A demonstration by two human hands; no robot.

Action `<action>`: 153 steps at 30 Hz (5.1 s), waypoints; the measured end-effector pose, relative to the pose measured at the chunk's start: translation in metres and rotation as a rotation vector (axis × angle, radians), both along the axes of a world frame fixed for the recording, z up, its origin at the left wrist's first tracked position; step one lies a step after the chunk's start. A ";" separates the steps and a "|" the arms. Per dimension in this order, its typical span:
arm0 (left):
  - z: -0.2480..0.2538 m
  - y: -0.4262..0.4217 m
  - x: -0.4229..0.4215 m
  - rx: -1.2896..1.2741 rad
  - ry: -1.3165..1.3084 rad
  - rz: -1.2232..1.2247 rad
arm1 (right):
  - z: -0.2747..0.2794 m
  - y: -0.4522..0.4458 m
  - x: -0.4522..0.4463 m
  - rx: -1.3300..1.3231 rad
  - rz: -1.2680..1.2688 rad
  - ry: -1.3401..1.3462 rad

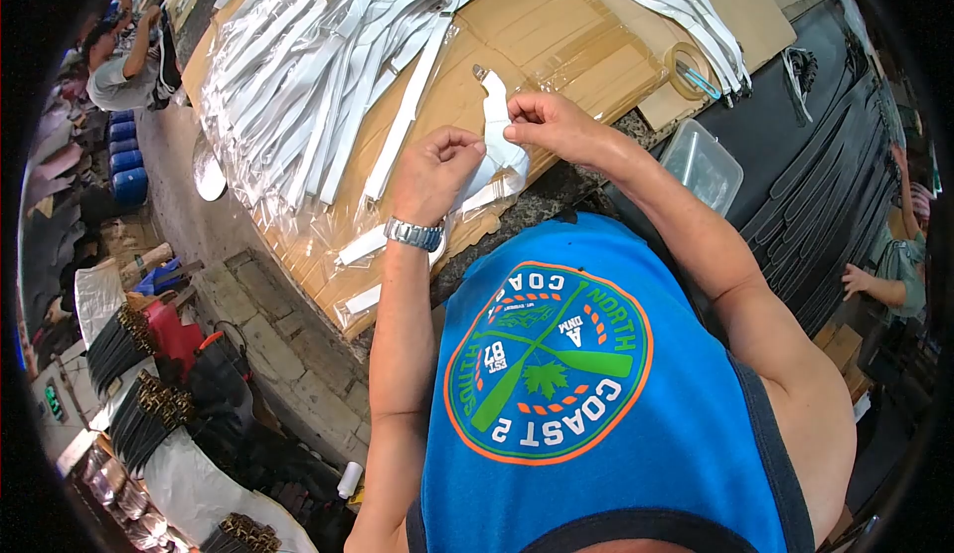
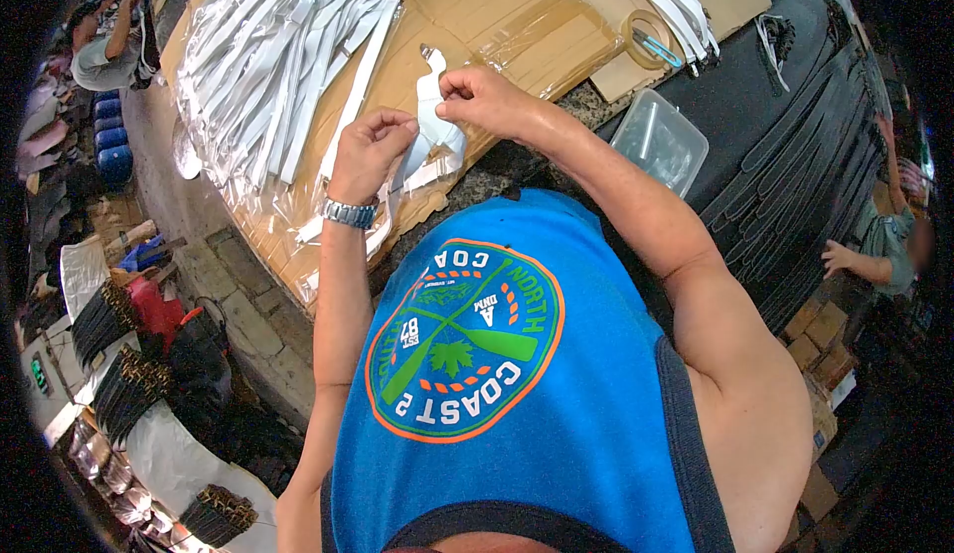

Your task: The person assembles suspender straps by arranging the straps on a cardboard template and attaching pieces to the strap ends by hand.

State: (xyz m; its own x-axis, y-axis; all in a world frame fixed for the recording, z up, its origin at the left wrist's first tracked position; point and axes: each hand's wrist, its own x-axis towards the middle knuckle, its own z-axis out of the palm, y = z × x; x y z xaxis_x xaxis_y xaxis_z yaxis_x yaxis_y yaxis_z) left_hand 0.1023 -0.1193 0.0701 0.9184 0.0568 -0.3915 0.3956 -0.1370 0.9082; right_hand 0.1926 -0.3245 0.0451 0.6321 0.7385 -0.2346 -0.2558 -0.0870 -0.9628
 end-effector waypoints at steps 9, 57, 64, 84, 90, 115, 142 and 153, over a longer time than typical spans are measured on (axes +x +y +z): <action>0.005 -0.010 0.004 -0.067 -0.074 0.054 | 0.006 0.001 -0.003 0.019 -0.011 -0.017; 0.004 -0.008 0.013 -0.142 0.054 -0.004 | 0.043 -0.023 -0.021 -0.290 0.018 -1.082; 0.008 -0.015 0.010 -0.036 -0.014 0.005 | 0.040 -0.018 -0.030 -0.369 0.120 -1.070; 0.014 -0.038 0.003 0.250 -0.150 0.105 | 0.036 -0.006 -0.044 -0.715 0.194 -0.978; 0.006 -0.042 0.002 0.242 -0.196 0.139 | 0.031 -0.007 -0.045 -0.659 0.154 -0.778; -0.090 -0.073 0.010 0.032 -0.193 0.258 | -0.064 -0.034 -0.042 -0.466 -0.105 -0.300; -0.089 -0.065 0.008 -0.012 -0.071 0.207 | -0.011 -0.039 -0.034 -0.709 0.104 -0.602; -0.096 -0.075 -0.003 -0.113 -0.149 0.248 | -0.036 -0.033 -0.050 -0.782 -0.025 -0.576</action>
